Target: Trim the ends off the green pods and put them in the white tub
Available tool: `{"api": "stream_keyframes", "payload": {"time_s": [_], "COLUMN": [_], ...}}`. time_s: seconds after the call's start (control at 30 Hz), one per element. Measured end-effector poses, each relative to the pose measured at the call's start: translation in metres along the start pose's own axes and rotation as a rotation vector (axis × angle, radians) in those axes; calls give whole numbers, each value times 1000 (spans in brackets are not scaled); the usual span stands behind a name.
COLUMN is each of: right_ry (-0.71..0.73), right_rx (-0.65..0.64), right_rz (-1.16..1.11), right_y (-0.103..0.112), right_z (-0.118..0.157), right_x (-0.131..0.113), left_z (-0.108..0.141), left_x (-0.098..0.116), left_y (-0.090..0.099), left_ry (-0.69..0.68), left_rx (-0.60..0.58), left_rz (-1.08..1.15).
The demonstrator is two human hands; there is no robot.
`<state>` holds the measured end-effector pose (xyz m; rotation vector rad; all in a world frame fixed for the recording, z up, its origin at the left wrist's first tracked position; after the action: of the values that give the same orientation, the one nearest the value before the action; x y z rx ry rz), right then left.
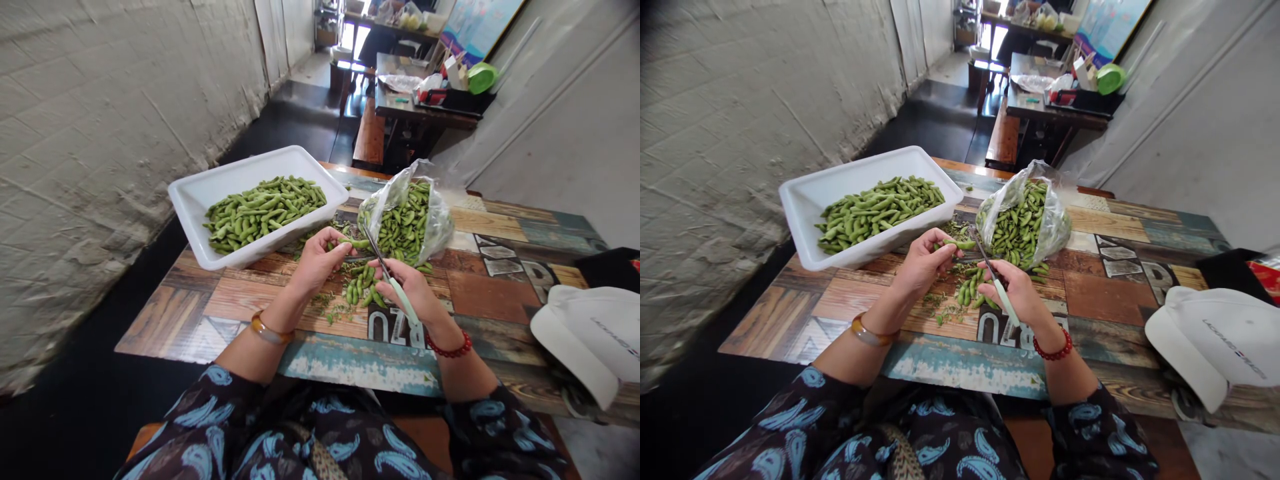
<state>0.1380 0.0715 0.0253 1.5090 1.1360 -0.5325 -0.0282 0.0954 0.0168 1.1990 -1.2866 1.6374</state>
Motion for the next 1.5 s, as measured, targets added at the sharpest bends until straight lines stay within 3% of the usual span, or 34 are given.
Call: {"api": "stream_keyframes", "payload": {"time_s": [0.53,1.17,1.37,1.5], "right_ry": [-84,-122,-294,-356], "right_rx": [-67,-33,78,126], "right_rz": [-101,-97,-239,-310], "right_y": [-7,-9,-5,-2], "right_z": [5,7,8,9], "right_x": [4,5,23,31], "left_z": [0,2,-5,-18], "left_x": [5,6,8,32], "left_y": [2,1,8,37], "left_ry": [-40,-75,61,89], "left_rx": [25,15,31,203], "left_rz": [-64,-95,188,459]}}
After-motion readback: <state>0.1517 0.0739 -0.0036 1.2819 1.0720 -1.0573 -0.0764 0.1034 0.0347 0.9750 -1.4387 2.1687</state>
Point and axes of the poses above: each hand's wrist, its own z-axis away from the middle knuckle, its own y-axis out of the back of the hand, x = y × z, the point moved 10 cm from there along -z, towards the middle knuckle, and after that the axes turned 15 degrees about x, right-handed, at the moved point
